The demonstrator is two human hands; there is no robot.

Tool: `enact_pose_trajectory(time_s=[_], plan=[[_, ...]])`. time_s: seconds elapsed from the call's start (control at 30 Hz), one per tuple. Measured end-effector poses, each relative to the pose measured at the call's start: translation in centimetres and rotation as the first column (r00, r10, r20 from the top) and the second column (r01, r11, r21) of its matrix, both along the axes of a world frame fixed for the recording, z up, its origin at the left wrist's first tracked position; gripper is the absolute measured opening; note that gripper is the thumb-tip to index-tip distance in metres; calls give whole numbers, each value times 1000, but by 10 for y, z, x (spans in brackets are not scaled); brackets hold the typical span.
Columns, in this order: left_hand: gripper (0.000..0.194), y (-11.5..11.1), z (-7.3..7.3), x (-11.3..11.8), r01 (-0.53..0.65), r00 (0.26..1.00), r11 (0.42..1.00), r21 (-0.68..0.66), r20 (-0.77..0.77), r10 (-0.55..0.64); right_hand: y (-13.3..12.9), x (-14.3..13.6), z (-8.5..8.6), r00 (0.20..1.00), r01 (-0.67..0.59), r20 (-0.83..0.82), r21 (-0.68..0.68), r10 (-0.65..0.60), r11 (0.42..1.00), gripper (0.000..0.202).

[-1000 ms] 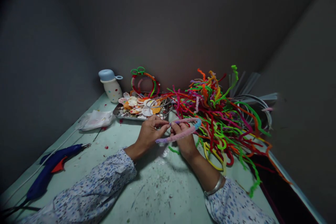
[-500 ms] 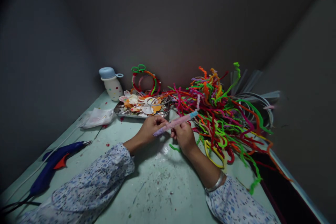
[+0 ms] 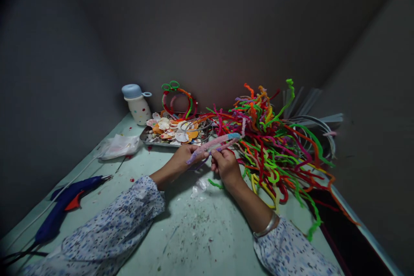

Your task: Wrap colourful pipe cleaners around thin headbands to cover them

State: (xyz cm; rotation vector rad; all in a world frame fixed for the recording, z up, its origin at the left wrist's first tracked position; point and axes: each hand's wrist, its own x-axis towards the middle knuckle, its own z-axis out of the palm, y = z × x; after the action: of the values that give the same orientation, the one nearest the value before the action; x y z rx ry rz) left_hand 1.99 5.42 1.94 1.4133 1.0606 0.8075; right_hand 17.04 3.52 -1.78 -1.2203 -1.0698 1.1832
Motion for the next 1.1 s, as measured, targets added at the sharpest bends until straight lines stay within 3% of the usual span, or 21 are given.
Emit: enact_pose_trajectory(time_s=[0.27, 0.53, 0.63, 0.97, 1.1], plan=[[40, 0, -7, 0, 77, 991, 997, -16, 109, -74, -2, -2, 4, 999, -1, -32, -9, 0, 1000, 27], [43, 2, 2, -1, 5, 1000, 1000, 12, -21, -5, -1, -3, 3, 1000, 1, -12, -19, -1, 1000, 27], [43, 1, 2, 0, 29, 999, 999, -15, -15, -29, -1, -2, 2, 1000, -2, -6, -21, 2, 1000, 27], [37, 0, -9, -2, 156, 977, 988, 4, 145, -155, 0, -2, 2, 1000, -19, 15, -2, 20, 1000, 28], [34, 3, -16, -3, 150, 978, 988, 29, 142, -153, 0, -1, 2, 1000, -21, 9, -6, 21, 1000, 28]])
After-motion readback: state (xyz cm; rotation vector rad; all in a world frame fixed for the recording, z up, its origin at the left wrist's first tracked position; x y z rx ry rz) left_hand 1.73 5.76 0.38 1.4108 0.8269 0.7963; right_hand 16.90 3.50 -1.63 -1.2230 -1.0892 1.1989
